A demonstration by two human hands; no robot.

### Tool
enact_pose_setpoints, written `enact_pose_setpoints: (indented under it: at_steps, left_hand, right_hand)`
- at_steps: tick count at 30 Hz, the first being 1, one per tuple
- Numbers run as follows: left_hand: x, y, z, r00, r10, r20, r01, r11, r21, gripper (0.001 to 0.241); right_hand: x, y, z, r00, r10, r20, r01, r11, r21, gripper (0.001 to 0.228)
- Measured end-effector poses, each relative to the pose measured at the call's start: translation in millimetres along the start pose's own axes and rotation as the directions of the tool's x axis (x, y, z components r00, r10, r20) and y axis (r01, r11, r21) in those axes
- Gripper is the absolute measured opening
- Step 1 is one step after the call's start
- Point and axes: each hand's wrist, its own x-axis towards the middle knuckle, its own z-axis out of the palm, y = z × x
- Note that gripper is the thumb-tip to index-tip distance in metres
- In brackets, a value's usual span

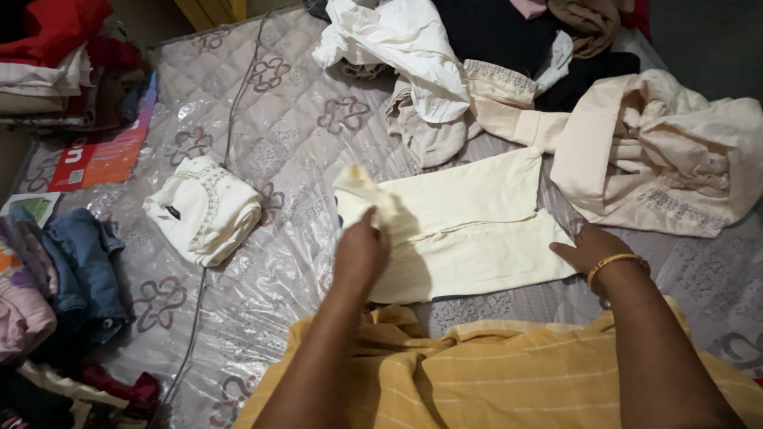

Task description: The person folds a printed t-shirt and a white collared shirt by hand on a bed.

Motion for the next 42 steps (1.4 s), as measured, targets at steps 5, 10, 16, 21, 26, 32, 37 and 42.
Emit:
enact_pose_setpoints:
  at_steps: [5, 10, 16, 21, 26, 32, 37, 42]
  left_hand:
    - [-15, 9, 14, 0.977, 0.114, 0.179, -0.101, 0.992, -0.08, 0.052]
    - [-12, -8, -12, 0.994, -0.027, 0.108, 0.022, 0.999, 0.048, 0.058]
    - [-13, -28, -6, 0.967, -0.08, 0.242, 0.039, 0.985, 0.168, 0.066]
    - [-17, -33, 29, 0.973, 0.107, 0.205, -0.149, 0.969, 0.199, 0.028]
    - [-19, -30, 35, 0.853, 0.188, 0.487, -0.3, 0.94, 0.162, 0.048]
    - [-18, -24, 18, 0.823, 0.101, 0.559, -0.193, 0.975, 0.11, 0.044]
    - [-7, -27, -1, 0.977, -0.028, 0.213, 0.012, 0.997, 0.074, 0.038]
    - [7, -49, -1, 0.974, 0.164, -0.154, -0.126, 0.965, 0.228, 0.072]
  right_hand:
    - [-11, -7, -11, 0.997, 0.064, 0.047, -0.068, 0.995, 0.075, 0.077]
    - [-17, -14, -16, 0.992, 0.118, 0.053, -0.12, 0.992, 0.047, 0.072]
    - [-18, -13, -16, 0.997, 0.075, 0.007, -0.075, 0.995, 0.067, 0.073]
    - [-18, -12, -15, 0.995, 0.101, 0.021, -0.102, 0.994, 0.042, 0.069]
    - [-17, -12, -14, 0.992, 0.118, 0.038, -0.119, 0.993, 0.023, 0.067]
    - [-30, -25, -27, 0.995, 0.098, 0.011, -0.099, 0.995, 0.023, 0.066]
    - [-60, -58, -56, 0.974, 0.179, -0.139, -0.169, 0.982, 0.08, 0.051]
    - [-76, -117, -47, 0.877, -0.096, -0.472, 0.289, 0.889, 0.356, 0.033]
